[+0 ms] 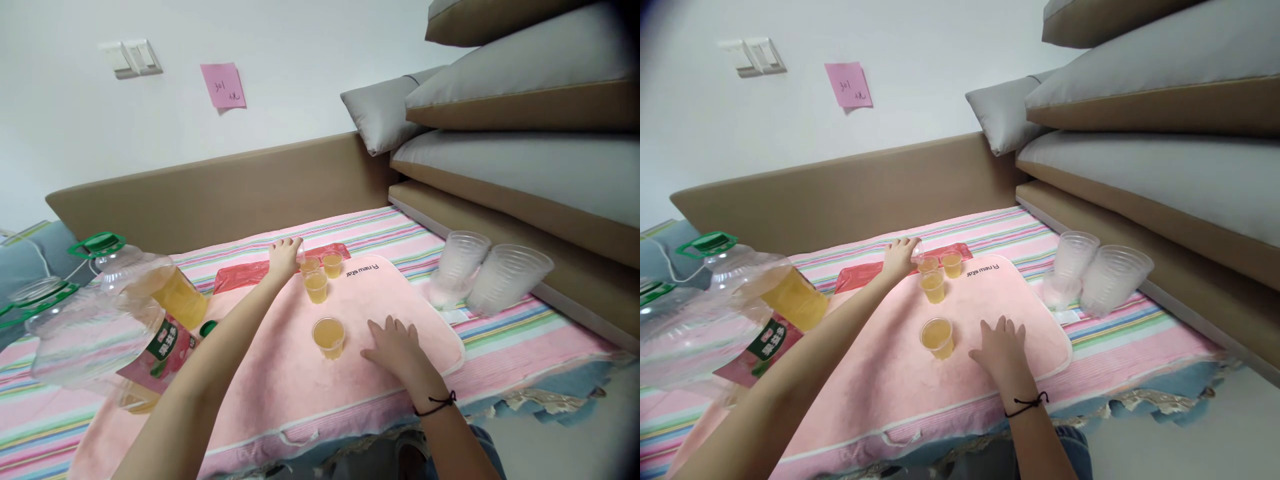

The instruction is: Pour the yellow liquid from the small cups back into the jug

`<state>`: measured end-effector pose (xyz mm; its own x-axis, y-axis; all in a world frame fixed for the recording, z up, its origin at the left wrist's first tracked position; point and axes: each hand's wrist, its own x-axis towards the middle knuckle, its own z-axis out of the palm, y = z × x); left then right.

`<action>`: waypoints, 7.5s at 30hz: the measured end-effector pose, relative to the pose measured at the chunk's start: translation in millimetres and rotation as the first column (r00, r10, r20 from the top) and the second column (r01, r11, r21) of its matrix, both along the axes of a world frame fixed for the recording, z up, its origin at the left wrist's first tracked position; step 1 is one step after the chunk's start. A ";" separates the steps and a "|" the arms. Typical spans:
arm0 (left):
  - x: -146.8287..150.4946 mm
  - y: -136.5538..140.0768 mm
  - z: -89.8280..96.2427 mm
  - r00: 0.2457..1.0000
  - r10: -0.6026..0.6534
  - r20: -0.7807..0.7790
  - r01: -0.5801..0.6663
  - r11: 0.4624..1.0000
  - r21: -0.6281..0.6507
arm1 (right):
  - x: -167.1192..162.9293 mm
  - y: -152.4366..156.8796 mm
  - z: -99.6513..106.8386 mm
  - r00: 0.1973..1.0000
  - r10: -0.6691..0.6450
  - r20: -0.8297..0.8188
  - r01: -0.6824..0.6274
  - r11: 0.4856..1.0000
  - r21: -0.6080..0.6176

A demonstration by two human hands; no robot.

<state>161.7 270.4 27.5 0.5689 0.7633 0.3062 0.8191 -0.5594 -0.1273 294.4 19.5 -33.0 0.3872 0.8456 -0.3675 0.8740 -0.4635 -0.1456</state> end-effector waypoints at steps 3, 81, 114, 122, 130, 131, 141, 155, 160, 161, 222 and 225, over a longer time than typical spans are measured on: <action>0.6 0.1 -1.1 0.999 -0.022 -0.026 0.023 0.999 0.032 | 0.1 -0.1 -0.3 1.000 0.000 0.000 0.000 1.000 0.007; 223.2 -154.1 -30.3 0.758 -0.175 0.629 0.608 0.538 -0.584 | 13.8 -17.8 14.9 0.972 0.026 -0.234 0.013 0.986 0.164; -209.8 -167.6 -1.0 0.561 -0.229 0.795 -0.522 0.647 0.556 | -31.6 23.2 -47.2 0.495 0.378 -0.782 0.261 0.794 0.549; -300.3 -135.9 -35.6 0.028 0.101 0.995 -0.282 0.955 -0.089 | -41.1 19.9 -57.2 0.344 0.312 -0.885 0.410 0.799 0.441; -267.9 -144.8 -68.4 0.129 0.186 0.974 -0.460 0.882 -0.108 | -51.9 20.3 -73.9 0.423 0.260 -0.868 0.518 0.717 0.467; -270.0 -144.5 -69.8 0.126 0.190 0.974 -0.446 0.888 -0.115 | -51.6 20.3 -75.6 0.434 0.259 -0.863 0.512 0.717 0.473; -355.9 -111.2 -53.8 0.119 0.280 0.953 0.190 0.935 -0.298 | -44.5 22.2 -84.5 0.427 0.248 -0.869 0.496 0.740 0.454; -352.5 -104.5 -49.4 0.077 0.314 0.946 0.309 0.895 -0.322 | -52.4 20.1 -73.5 0.394 0.352 -0.849 0.554 0.646 0.525; -337.8 -122.9 -42.5 0.066 0.262 0.963 0.239 0.933 -0.270 | -54.4 21.3 -70.2 0.419 0.418 -0.806 0.551 0.589 0.591; -333.5 -128.9 -42.2 0.063 0.245 0.968 0.227 0.941 -0.253 | -54.5 21.1 -69.6 0.426 0.426 -0.798 0.545 0.583 0.602; -193.9 -394.9 -212.3 0.059 0.472 0.880 0.392 0.800 -0.455 | -95.6 -149.5 32.5 0.607 0.563 -0.560 0.084 0.656 0.750; -192.9 -395.6 -210.0 0.066 0.460 0.886 0.391 0.805 -0.447 | -94.8 -149.4 38.4 0.621 0.565 -0.543 0.051 0.663 0.747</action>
<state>-31.2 -125.2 -182.5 0.0551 0.9907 0.1240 -0.0474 -0.1215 0.9915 199.5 -129.9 5.4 -0.0042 0.9599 0.2805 0.4053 0.2580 -0.8770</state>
